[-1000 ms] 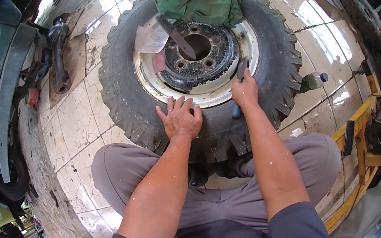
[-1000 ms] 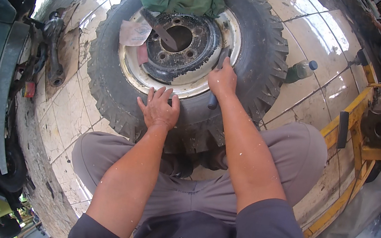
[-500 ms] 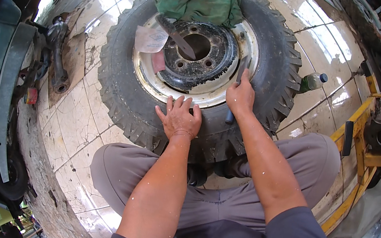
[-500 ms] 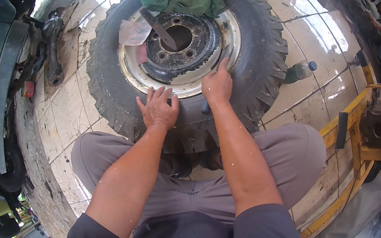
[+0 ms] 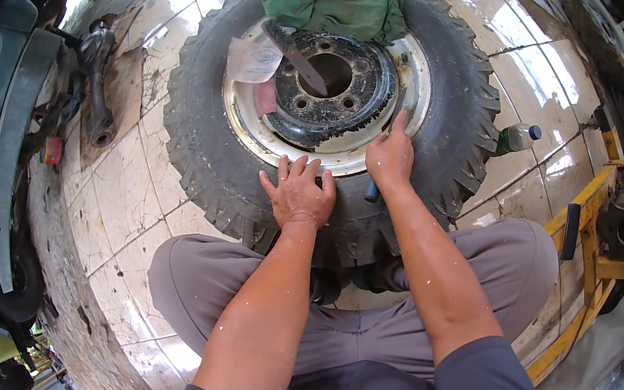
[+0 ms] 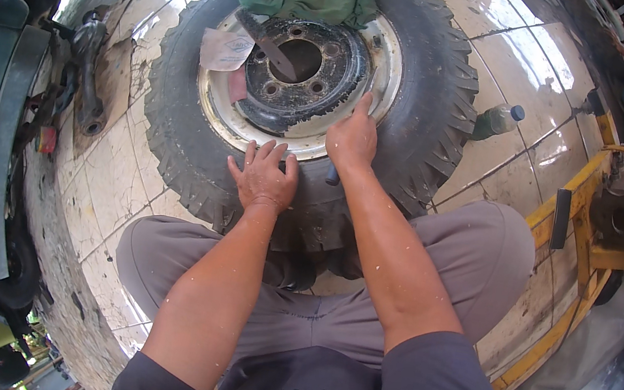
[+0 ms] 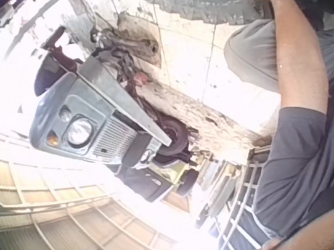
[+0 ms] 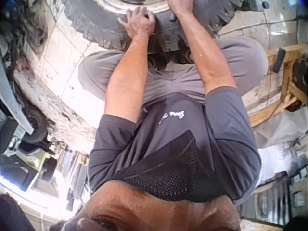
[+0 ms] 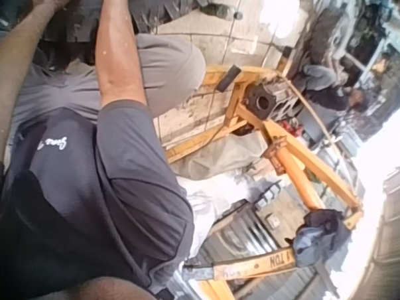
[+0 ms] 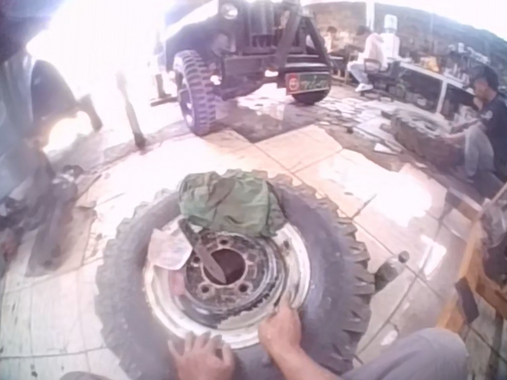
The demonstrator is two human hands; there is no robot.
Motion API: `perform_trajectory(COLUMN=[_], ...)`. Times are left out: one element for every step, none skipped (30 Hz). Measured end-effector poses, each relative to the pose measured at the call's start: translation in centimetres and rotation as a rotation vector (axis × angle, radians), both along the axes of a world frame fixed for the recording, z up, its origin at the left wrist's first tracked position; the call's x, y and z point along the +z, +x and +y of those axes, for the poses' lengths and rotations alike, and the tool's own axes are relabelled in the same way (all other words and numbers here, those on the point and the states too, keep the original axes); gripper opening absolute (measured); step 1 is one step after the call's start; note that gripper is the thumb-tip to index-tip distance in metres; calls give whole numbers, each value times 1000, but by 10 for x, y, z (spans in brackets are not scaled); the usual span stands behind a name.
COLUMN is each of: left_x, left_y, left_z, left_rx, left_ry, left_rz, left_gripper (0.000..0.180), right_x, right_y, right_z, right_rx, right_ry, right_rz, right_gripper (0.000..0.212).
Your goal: The person sits on the floor and uses a scraper tool to remove dirt and debris from the rim of a large vehicle tire. They periodically wipe the rim with a green cloth to clear away loosened grime.
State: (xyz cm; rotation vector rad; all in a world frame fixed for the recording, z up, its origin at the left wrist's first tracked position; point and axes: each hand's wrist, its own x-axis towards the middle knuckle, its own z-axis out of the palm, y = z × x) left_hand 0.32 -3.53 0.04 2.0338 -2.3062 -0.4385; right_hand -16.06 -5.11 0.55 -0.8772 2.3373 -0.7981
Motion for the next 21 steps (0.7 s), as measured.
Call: perform_trajectory(left_x=[0, 0, 0, 0, -1, -2, -2, -2, -2, -2, -2, -1, -1, 0, 0, 0, 0, 1, 2, 1, 1], left_y=[0, 1, 0, -1, -2, -2, -2, -2, 0, 2, 4, 2, -1, -3, -2, -1, -1, -1, -1, -1, -1], left_z=[0, 0, -1, -1, 1, 1, 1, 0, 0, 0, 1, 0, -1, 0, 0, 0, 0, -1, -1, 0, -1], left_rx=[-1, 0, -3, -7, -9, -8, -9, -8, -5, -3, 2, -1, -3, -7, -6, -5, -5, -5, -5, -5, -6], left_ry=[7, 4, 1, -1, -2, -6, -10, -11, -10, -8, 0, 4, 8, 7, 7, 8, 10, 15, 19, 21, 21], left_rz=[-9, -7, -3, 1, 4, 3, 3, 12, 17, 22, 16, 19, 21, 24, 22, 20, 17, 14, 10, 10, 9], left_gripper=[43, 43, 43, 43, 43, 43, 43, 43, 42, 42, 42, 42, 42, 42, 42, 42, 42, 43, 43, 43, 43], right_x=[0, 0, -1, -4, -8, -10, -11, -12, -11, -9, -8, -4, -8, -15, -14, -14, -13, -13, -14, -14, -15], right_y=[1, 4, 4, 6, 8, 11, 11, 12, 15, 18, 21, 19, 18, 17, 19, 20, 20, 21, 21, 21, 21], right_z=[-1, -2, -3, -4, -5, -7, -8, -8, -7, -8, -10, -11, -12, -12, -13, -13, -14, -13, -13, -15, -16], right_rx=[12, 24, 31, 48, 65, 84, 71, 58, 47, 53, 58, 57, 27, -4, -30, -21, -13, -5, -5, -6, -6], right_ry=[8, 15, 23, 42, 60, 75, 40, 5, -27, -36, -45, -58, -70, -82, -92, -135, -177, -217, -191, -166, -142], right_rz=[-7, -14, -19, -9, 0, 6, 6, 6, 3, -11, -25, -30, -20, -9, -3, 6, 14, 23, 18, 12, 6], right_gripper=[69, 71, 74, 74, 75, 75, 75, 75, 76, 76, 77, 77, 76, 76, 75, 75, 75, 76, 76, 76, 76])
